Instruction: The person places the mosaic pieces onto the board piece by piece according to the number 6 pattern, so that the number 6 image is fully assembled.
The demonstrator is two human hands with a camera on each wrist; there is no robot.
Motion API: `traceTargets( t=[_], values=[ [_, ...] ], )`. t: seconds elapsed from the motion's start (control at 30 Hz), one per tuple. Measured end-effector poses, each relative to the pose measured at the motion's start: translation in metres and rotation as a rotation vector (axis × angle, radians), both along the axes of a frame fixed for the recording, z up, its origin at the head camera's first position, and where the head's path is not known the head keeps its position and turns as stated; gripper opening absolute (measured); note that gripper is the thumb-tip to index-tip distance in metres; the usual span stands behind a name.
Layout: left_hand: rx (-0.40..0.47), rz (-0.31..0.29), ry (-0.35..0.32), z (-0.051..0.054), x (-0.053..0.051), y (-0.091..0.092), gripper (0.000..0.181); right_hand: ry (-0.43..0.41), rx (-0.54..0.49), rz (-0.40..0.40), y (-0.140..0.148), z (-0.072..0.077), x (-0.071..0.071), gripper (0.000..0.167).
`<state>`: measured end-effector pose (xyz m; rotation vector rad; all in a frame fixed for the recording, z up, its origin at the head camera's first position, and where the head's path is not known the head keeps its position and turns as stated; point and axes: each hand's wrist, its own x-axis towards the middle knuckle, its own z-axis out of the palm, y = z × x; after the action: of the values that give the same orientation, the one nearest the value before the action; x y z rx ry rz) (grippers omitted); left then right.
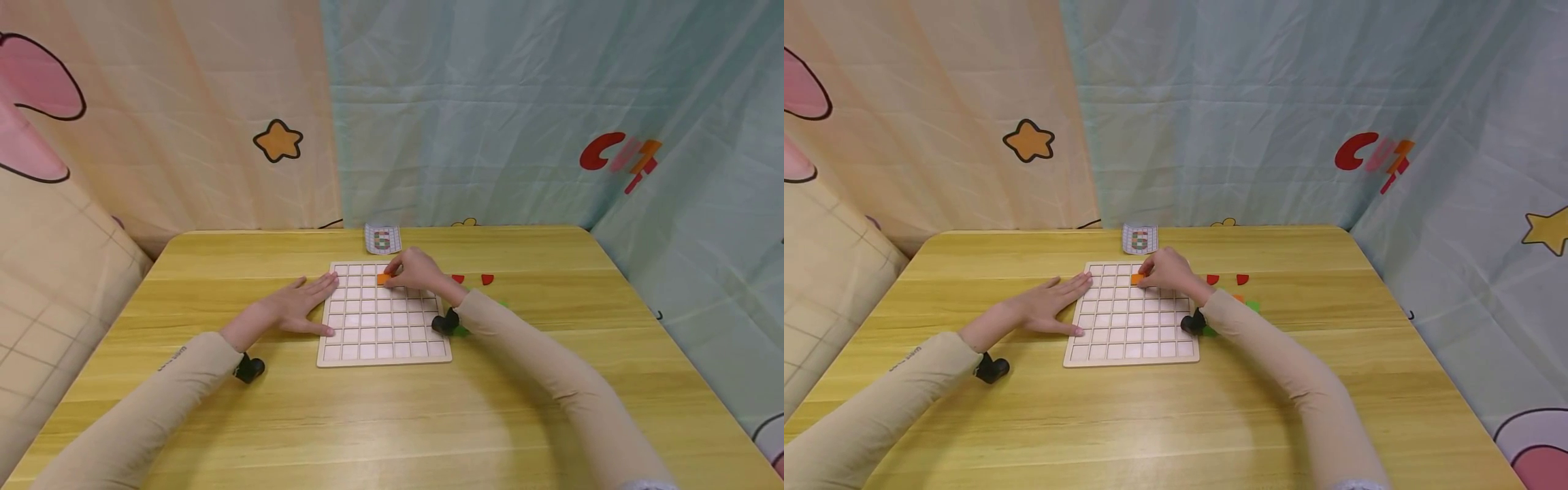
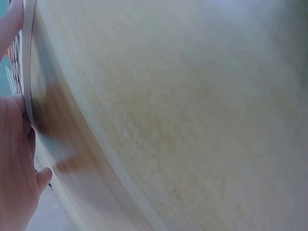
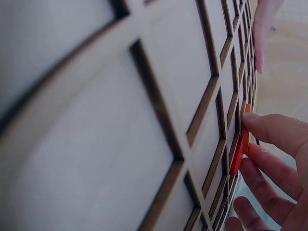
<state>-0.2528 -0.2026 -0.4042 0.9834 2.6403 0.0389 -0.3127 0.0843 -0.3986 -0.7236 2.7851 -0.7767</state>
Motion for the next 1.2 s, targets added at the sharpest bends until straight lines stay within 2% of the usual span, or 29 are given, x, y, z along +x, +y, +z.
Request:
traceTargets(
  t=[0.43,0.73,0.93,1.2],
  values=[
    [0.006,-0.003,-0.003,0.004,0.002,0.002,0.106,-0.015,-0.002,-0.022,0.001,0.001,0.004,0.029],
    [0.000,-0.002,0.001,0.002,0.001,0.001,0.107,-0.011,-0.027,-0.021,0.008,0.004,0.007,0.028],
    [0.004,-0.002,0.006,-0.001,0.001,0.000,0.108,-0.017,-0.048,-0.027,0.016,0.006,0.007,0.029],
    [0.000,0.000,0.004,0.001,0.000,0.000,0.107,-0.030,-0.065,-0.068,0.033,0.006,0.003,0.028]
  ],
)
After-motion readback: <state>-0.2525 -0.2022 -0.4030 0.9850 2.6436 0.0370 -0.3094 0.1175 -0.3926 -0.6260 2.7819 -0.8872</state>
